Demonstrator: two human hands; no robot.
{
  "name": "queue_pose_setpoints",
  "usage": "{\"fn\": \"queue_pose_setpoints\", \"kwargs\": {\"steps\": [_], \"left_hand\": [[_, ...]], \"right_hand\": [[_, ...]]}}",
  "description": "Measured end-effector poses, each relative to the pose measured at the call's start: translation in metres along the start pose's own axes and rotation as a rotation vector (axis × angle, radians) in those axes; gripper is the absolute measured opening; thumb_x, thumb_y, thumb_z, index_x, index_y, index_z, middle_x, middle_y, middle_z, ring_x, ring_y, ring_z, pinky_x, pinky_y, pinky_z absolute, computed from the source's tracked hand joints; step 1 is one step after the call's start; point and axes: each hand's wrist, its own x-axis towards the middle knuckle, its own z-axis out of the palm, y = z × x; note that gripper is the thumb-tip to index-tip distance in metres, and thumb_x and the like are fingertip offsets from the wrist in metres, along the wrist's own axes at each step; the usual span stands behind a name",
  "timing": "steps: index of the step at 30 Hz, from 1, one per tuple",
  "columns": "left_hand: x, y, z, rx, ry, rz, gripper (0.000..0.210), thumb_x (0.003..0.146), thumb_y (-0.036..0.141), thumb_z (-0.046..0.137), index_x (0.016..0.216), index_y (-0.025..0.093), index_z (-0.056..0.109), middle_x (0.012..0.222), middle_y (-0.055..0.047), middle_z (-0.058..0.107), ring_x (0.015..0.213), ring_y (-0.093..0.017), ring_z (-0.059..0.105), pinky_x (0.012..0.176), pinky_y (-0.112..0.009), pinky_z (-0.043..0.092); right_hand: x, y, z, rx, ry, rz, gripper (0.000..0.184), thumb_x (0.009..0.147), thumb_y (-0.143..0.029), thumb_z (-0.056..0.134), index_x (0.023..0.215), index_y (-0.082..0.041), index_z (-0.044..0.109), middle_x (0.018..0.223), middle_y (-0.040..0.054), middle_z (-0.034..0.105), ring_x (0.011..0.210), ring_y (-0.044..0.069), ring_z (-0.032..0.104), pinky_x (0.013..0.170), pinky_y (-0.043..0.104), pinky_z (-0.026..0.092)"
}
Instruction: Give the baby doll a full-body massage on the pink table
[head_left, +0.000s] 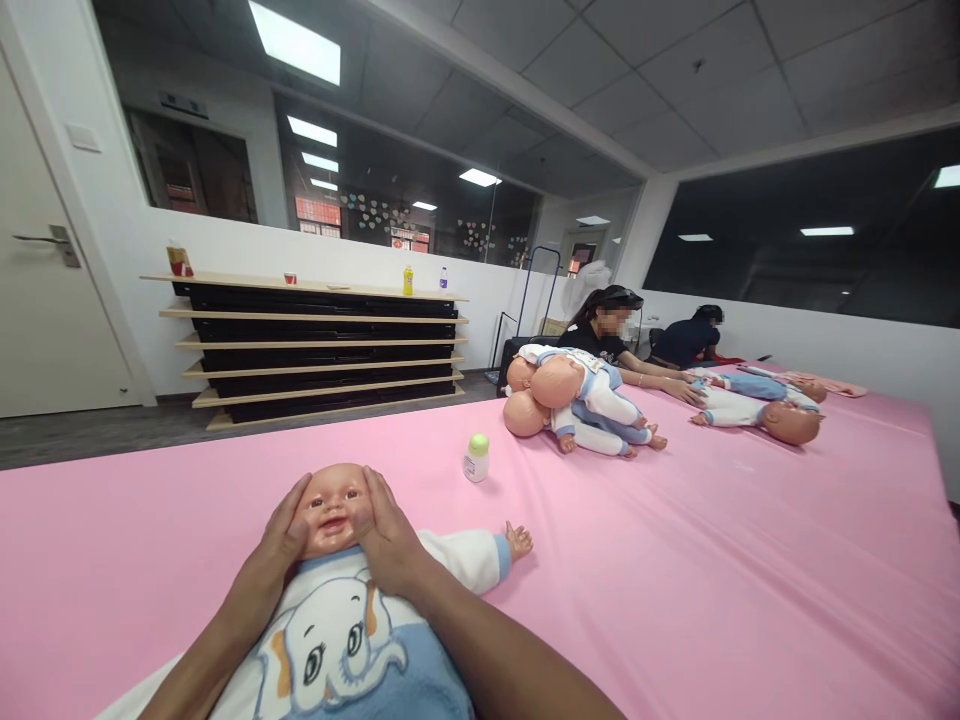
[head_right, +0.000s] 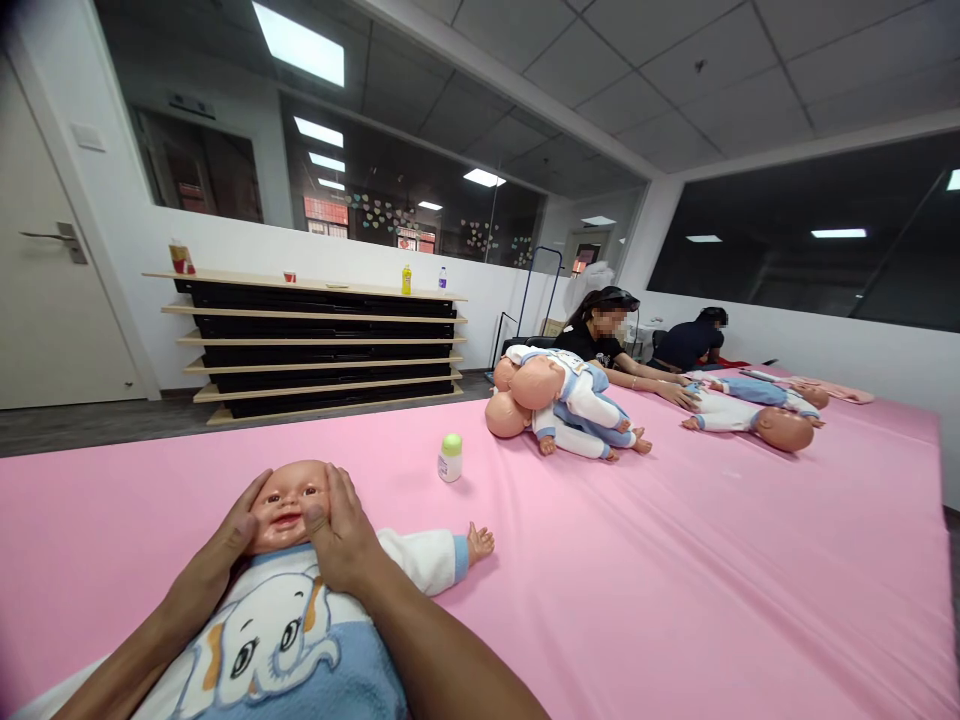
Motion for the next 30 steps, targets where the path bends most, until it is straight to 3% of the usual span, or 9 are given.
{"fn": "queue_pose_setpoints", "kwargs": {"steps": [3,5,10,14,16,19,21,25,30], "left_hand": [[0.000,0.003,0.000,-0.017,-0.052,-0.055,0.089,0.077,0.059,0.063,0.151,0.028,0.023,0.154,-0.007,0.033,0.140,-0.030,0.035,0.116,-0.047,0.028],[0.001,0.005,0.000,-0.004,-0.054,-0.058,0.092,0.075,0.057,0.066,0.151,0.029,0.022,0.155,-0.006,0.032,0.140,-0.030,0.034,0.116,-0.047,0.027],[0.003,0.002,-0.001,-0.013,-0.078,-0.028,0.078,0.085,0.056,0.053,0.151,0.030,0.021,0.158,-0.002,0.025,0.146,-0.026,0.021,0.120,-0.046,0.014],[0.001,0.001,0.000,-0.120,-0.054,-0.061,0.066,0.091,0.058,0.037,0.150,0.029,0.027,0.158,0.000,0.025,0.146,-0.023,0.020,0.121,-0.042,0.014],[-0.001,0.005,0.000,-0.098,-0.056,-0.060,0.072,0.087,0.059,0.046,0.150,0.030,0.026,0.158,-0.001,0.027,0.145,-0.025,0.023,0.120,-0.042,0.017],[-0.005,0.012,-0.001,-0.014,-0.073,-0.067,0.091,0.076,0.055,0.066,0.151,0.032,0.021,0.157,-0.002,0.029,0.143,-0.028,0.029,0.118,-0.044,0.024],[-0.005,0.013,-0.002,-0.021,-0.070,-0.069,0.085,0.079,0.055,0.062,0.151,0.033,0.021,0.157,-0.001,0.028,0.143,-0.027,0.028,0.118,-0.044,0.023],[0.000,0.006,-0.003,-0.063,-0.074,-0.057,0.073,0.087,0.055,0.049,0.151,0.031,0.024,0.159,0.000,0.024,0.146,-0.025,0.021,0.121,-0.044,0.013],[0.003,0.000,-0.003,-0.100,-0.076,-0.072,0.072,0.087,0.057,0.046,0.150,0.030,0.025,0.158,-0.002,0.026,0.146,-0.026,0.021,0.120,-0.044,0.014]], "right_hand": [[0.001,0.000,-0.002,-0.016,-0.020,0.028,0.087,0.086,-0.060,0.056,0.153,-0.021,0.016,0.159,0.0064,0.018,0.147,0.026,0.015,0.121,0.045,0.015],[0.001,-0.001,-0.003,-0.022,-0.036,0.038,0.097,0.080,-0.060,0.065,0.154,-0.022,0.014,0.159,0.0073,0.017,0.147,0.028,0.014,0.120,0.046,0.015],[-0.001,0.001,0.000,0.004,-0.046,0.020,0.089,0.086,-0.059,0.057,0.154,-0.023,0.011,0.160,0.0048,0.013,0.148,0.024,0.008,0.121,0.045,0.011],[-0.001,0.004,0.001,0.005,-0.031,0.012,0.076,0.094,-0.058,0.043,0.154,-0.021,0.014,0.160,0.0051,0.014,0.148,0.021,0.010,0.122,0.040,0.010],[0.000,0.004,0.001,-0.003,-0.018,-0.004,0.072,0.095,-0.057,0.040,0.153,-0.022,0.016,0.160,0.0046,0.016,0.148,0.021,0.012,0.122,0.040,0.011],[0.001,0.004,0.000,-0.033,-0.010,-0.029,0.085,0.087,-0.058,0.055,0.153,-0.022,0.016,0.159,0.0060,0.017,0.147,0.024,0.013,0.121,0.043,0.014],[0.000,0.002,0.000,-0.039,-0.014,-0.020,0.090,0.085,-0.059,0.060,0.153,-0.021,0.015,0.159,0.0068,0.017,0.147,0.025,0.014,0.121,0.043,0.015],[-0.001,0.000,0.001,-0.027,-0.031,0.011,0.084,0.090,-0.059,0.050,0.154,-0.019,0.013,0.160,0.0068,0.015,0.148,0.023,0.012,0.121,0.042,0.014],[-0.001,-0.002,0.000,-0.029,-0.005,-0.001,0.074,0.095,-0.057,0.041,0.153,-0.019,0.017,0.159,0.0060,0.017,0.147,0.021,0.013,0.122,0.042,0.013]]}}
